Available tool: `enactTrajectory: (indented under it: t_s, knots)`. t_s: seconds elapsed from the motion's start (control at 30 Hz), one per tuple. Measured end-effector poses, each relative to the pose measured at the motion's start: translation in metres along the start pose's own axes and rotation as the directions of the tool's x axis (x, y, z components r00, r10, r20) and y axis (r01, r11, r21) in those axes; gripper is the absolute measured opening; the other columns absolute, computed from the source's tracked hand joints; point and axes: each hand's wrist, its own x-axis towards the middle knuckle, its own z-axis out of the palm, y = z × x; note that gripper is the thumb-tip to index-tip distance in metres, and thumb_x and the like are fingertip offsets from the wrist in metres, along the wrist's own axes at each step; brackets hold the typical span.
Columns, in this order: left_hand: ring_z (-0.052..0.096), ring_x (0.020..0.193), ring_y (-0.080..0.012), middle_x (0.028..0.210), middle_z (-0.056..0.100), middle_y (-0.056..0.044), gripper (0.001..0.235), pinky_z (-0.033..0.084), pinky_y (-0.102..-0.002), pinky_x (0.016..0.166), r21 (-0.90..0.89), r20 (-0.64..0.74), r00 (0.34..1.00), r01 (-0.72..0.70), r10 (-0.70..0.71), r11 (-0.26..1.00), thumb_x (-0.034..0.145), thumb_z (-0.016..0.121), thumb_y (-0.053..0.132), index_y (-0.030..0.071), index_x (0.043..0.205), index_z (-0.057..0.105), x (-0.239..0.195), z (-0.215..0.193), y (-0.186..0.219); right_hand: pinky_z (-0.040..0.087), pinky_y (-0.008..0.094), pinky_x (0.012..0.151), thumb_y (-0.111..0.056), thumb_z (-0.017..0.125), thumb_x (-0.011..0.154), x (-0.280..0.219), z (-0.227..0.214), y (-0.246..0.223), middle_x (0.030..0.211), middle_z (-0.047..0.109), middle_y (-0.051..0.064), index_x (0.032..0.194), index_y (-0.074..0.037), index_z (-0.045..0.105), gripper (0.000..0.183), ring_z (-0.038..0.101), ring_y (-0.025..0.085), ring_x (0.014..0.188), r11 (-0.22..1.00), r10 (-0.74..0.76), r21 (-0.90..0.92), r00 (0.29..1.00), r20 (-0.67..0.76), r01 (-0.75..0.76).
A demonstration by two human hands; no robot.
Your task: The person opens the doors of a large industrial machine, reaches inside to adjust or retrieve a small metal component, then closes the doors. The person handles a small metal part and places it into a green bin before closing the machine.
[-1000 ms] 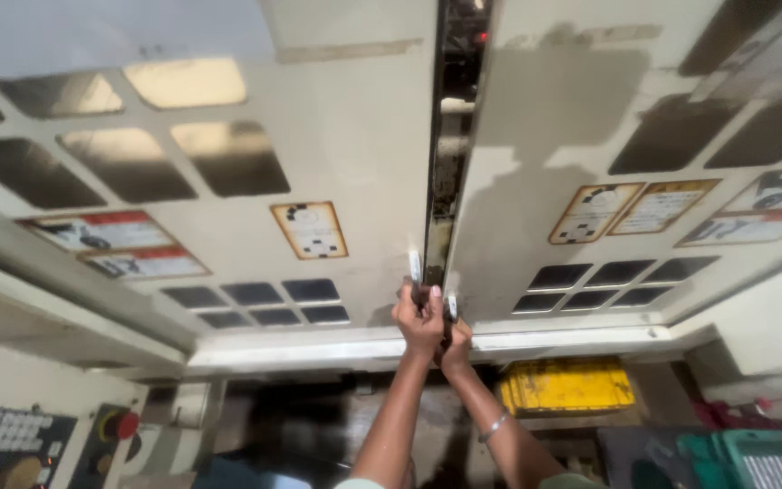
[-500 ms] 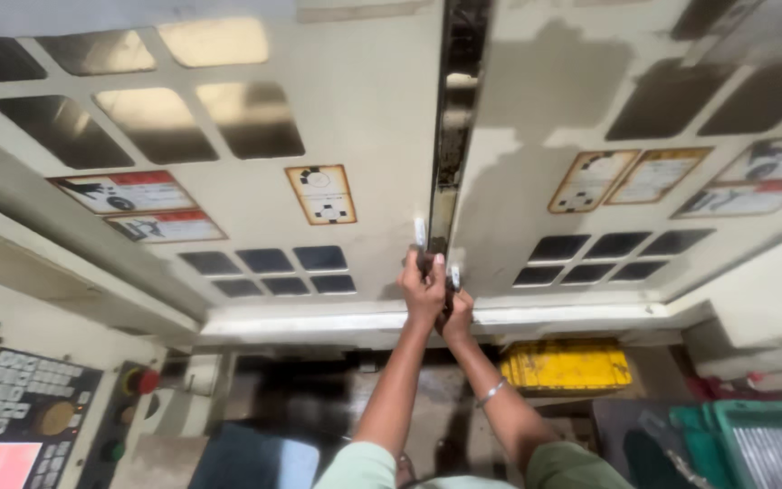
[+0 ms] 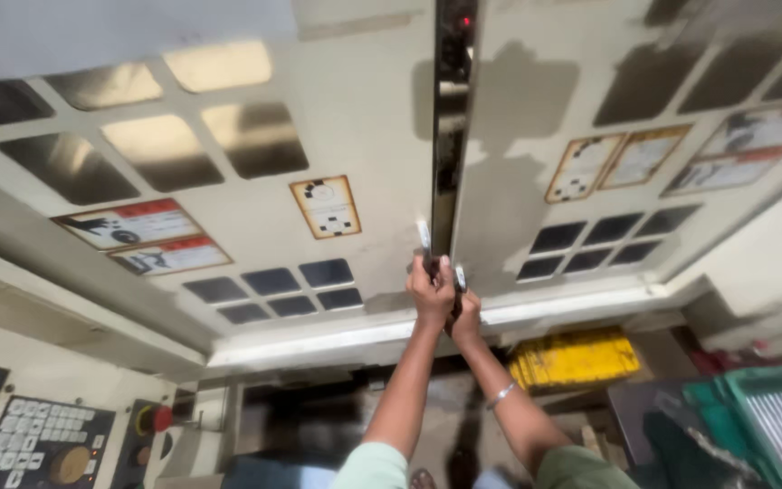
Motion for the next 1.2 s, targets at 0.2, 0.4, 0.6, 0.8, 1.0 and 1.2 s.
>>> enactTrajectory:
  t_s: [0.2, 0.4, 0.6, 0.8, 1.0, 1.2]
  knots:
    - [0.059, 0.052, -0.0197, 0.063, 0.058, -0.005, 0.021, 0.047, -0.035, 0.052, -0.011, -0.037, 0.995, -0.09, 0.09, 0.996, 0.096, 0.07, 0.017, 0.005, 0.087, 0.056, -0.003, 0.004, -0.005, 0.052, 0.035, 0.073, -0.014, 0.06, 0.096, -0.013, 0.004, 0.015, 0.099, 0.077, 0.013, 0.106, -0.001, 0.08, 0.026, 0.068, 0.024, 0.084, 0.539, 0.626, 0.609, 0.761, 0.174, -0.582]
    - [0.059, 0.057, -0.0232, 0.067, 0.058, -0.007, 0.019, 0.048, -0.037, 0.055, 0.049, -0.051, 0.987, -0.151, 0.154, 0.987, 0.097, 0.071, 0.016, 0.005, 0.09, 0.057, -0.005, -0.001, -0.004, 0.057, 0.038, 0.075, -0.008, 0.074, 0.082, -0.014, 0.002, 0.009, 0.089, 0.076, 0.012, 0.098, -0.002, 0.077, 0.017, 0.075, 0.029, 0.084, 0.995, 0.085, -0.058, 0.996, 0.022, -0.084]
    - [0.059, 0.052, -0.0219, 0.062, 0.057, -0.006, 0.019, 0.048, -0.035, 0.053, 0.029, -0.081, 0.995, -0.048, 0.05, 0.998, 0.096, 0.071, 0.016, 0.004, 0.09, 0.057, -0.002, 0.008, 0.003, 0.058, 0.037, 0.077, -0.005, 0.074, 0.083, -0.004, -0.006, 0.009, 0.093, 0.077, 0.013, 0.102, -0.002, 0.075, 0.02, 0.075, 0.028, 0.088, 0.996, 0.076, -0.041, 0.994, 0.078, -0.073]
    - [0.059, 0.055, -0.0236, 0.065, 0.058, -0.007, 0.019, 0.048, -0.037, 0.054, 0.037, -0.056, 0.995, -0.083, 0.085, 0.996, 0.097, 0.07, 0.017, 0.004, 0.092, 0.057, -0.005, 0.003, -0.005, 0.056, 0.038, 0.069, -0.004, 0.072, 0.085, -0.014, -0.002, 0.011, 0.097, 0.075, 0.015, 0.105, 0.0, 0.074, 0.021, 0.073, 0.028, 0.081, 0.97, 0.229, 0.051, 0.966, 0.12, -0.236]
    - [0.058, 0.055, -0.0274, 0.066, 0.057, -0.009, 0.02, 0.047, -0.04, 0.055, 0.088, -0.129, 0.981, -0.133, 0.143, 0.987, 0.096, 0.072, 0.018, 0.005, 0.089, 0.058, -0.002, 0.013, -0.015, 0.057, 0.043, 0.075, -0.009, 0.077, 0.081, -0.009, -0.001, 0.023, 0.09, 0.074, 0.016, 0.102, -0.001, 0.074, 0.022, 0.073, 0.034, 0.085, 0.999, 0.017, -0.034, 0.996, 0.084, -0.014]
    - [0.061, 0.055, -0.0224, 0.067, 0.061, -0.007, 0.019, 0.05, -0.036, 0.054, 0.035, -0.016, 1.0, -0.014, 0.015, 0.999, 0.094, 0.072, 0.018, 0.004, 0.092, 0.06, -0.005, 0.0, -0.004, 0.057, 0.044, 0.077, -0.01, 0.074, 0.083, -0.005, -0.006, 0.004, 0.095, 0.074, 0.019, 0.109, -0.002, 0.074, 0.027, 0.073, 0.037, 0.09, 0.999, 0.038, -0.017, 0.996, 0.077, -0.037]
